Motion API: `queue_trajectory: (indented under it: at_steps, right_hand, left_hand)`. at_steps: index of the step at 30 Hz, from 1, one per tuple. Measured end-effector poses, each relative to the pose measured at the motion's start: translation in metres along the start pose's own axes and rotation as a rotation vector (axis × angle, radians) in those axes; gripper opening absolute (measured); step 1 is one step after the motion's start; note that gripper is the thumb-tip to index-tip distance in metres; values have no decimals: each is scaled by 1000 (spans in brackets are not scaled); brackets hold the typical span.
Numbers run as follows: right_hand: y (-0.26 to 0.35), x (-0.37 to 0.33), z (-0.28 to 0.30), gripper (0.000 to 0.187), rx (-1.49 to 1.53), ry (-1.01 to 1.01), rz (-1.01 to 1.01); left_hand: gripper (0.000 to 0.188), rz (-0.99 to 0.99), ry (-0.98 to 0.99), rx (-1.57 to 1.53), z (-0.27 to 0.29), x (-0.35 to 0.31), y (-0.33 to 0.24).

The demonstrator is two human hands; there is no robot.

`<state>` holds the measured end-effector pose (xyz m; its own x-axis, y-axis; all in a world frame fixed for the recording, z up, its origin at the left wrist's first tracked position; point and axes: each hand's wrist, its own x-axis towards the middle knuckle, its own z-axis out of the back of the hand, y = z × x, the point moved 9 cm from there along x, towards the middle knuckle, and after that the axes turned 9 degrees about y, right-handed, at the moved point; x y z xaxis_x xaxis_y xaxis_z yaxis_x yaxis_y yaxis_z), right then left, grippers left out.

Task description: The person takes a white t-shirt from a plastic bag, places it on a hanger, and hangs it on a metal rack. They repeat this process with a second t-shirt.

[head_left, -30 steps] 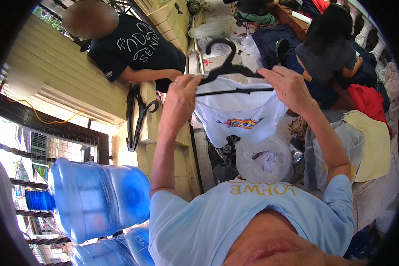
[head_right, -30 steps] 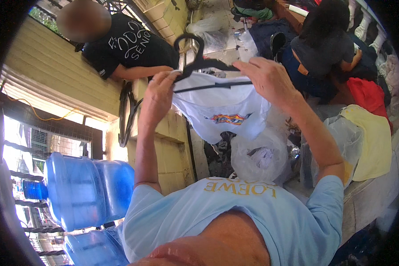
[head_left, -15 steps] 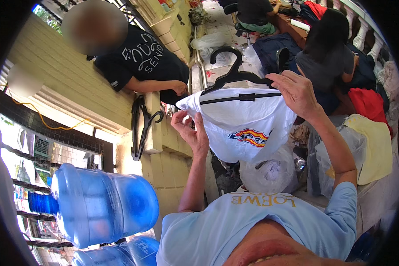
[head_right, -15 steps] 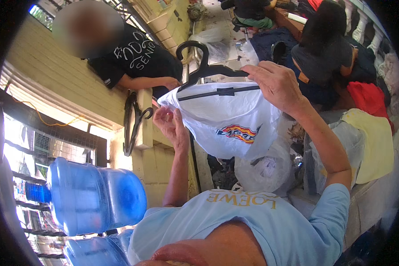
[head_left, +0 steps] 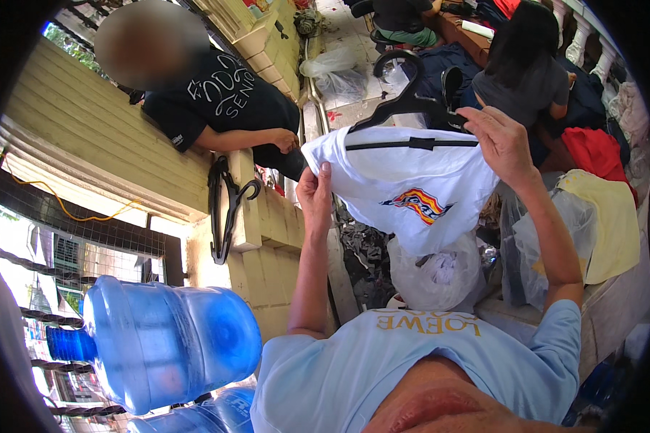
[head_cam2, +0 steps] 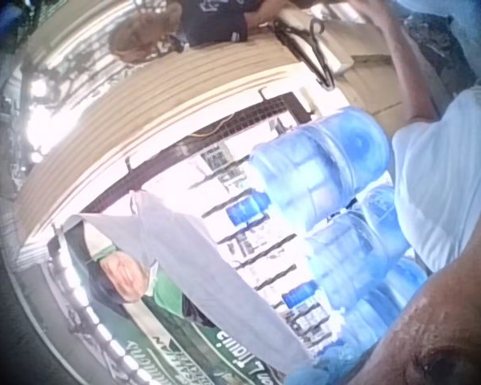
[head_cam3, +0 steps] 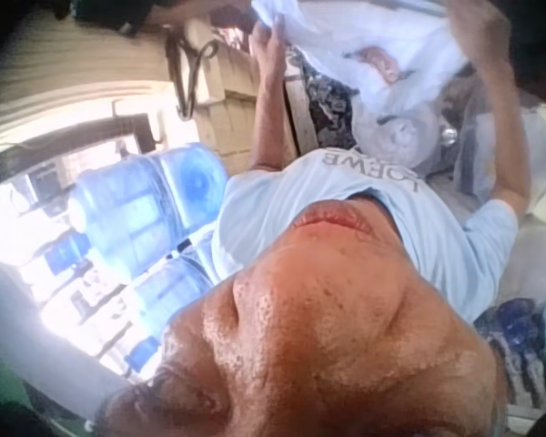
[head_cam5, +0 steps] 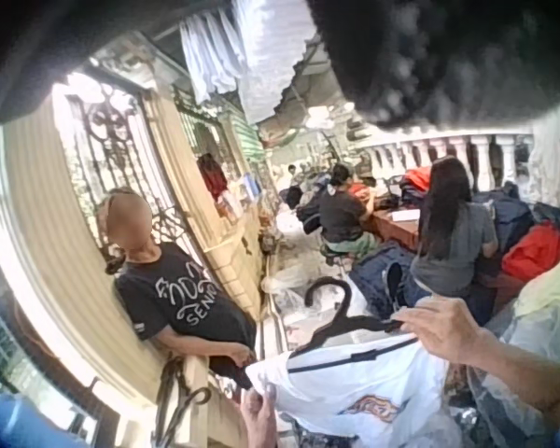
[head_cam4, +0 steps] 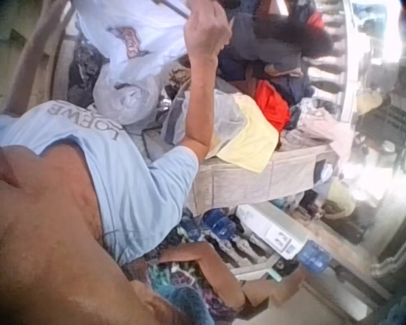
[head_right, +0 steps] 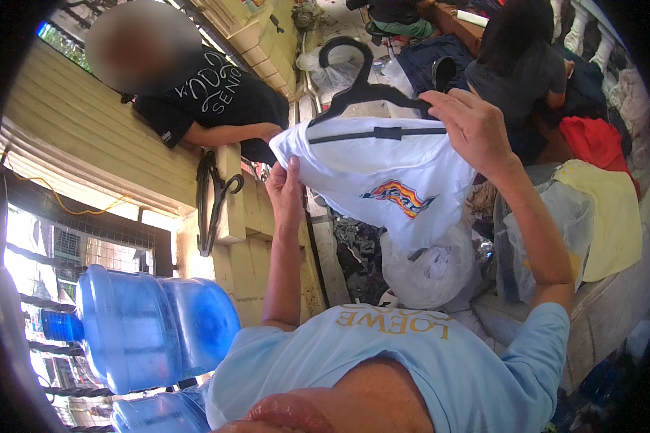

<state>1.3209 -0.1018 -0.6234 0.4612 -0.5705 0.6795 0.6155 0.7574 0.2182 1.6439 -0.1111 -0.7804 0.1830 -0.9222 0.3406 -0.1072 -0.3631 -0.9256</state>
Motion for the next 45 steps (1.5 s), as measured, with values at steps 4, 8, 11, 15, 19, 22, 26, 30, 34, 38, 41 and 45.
queue_trajectory:
  at_steps: [4,8,11,15,19,22,26,30,34,38,41,45]
  right_hand:
    - [-11,-6,16,27,-65,-41,-7]
    - [7,-9,9,26,-141,-4,94]
    - [-8,-20,-4,26,-37,47,-29]
    - [-13,-30,-3,26,9,16,-74]
    - [-12,-34,-5,26,-2,24,-96]
    - [0,-31,0,23,28,-3,-11]
    - [6,-26,0,24,-4,36,-24]
    - [10,-21,2,25,40,51,-53]
    - [10,-10,19,24,28,15,21]
    - [12,-4,35,24,-19,-9,41]
    - [4,-9,16,21,22,-5,54]
    - [-3,-19,4,20,-12,60,-71]
  left_hand:
    - [25,65,171,-149,-15,14,-30]
    - [22,37,321,-368,-28,26,-58]
    - [20,124,346,-412,-25,23,-35]
    - [7,146,226,-382,-21,15,-23]
    - [11,57,242,-157,-15,12,-24]
    - [20,-157,201,361,-10,9,-50]
    - [41,-617,-27,1034,-30,-4,-117]
    - [33,-731,333,920,-59,2,-103]
    - [31,-852,346,805,-62,17,-115]
    - [22,-618,436,666,-69,44,-132]
    - [16,-307,535,596,-66,59,-90]
    - [16,-364,540,648,-75,52,-83]
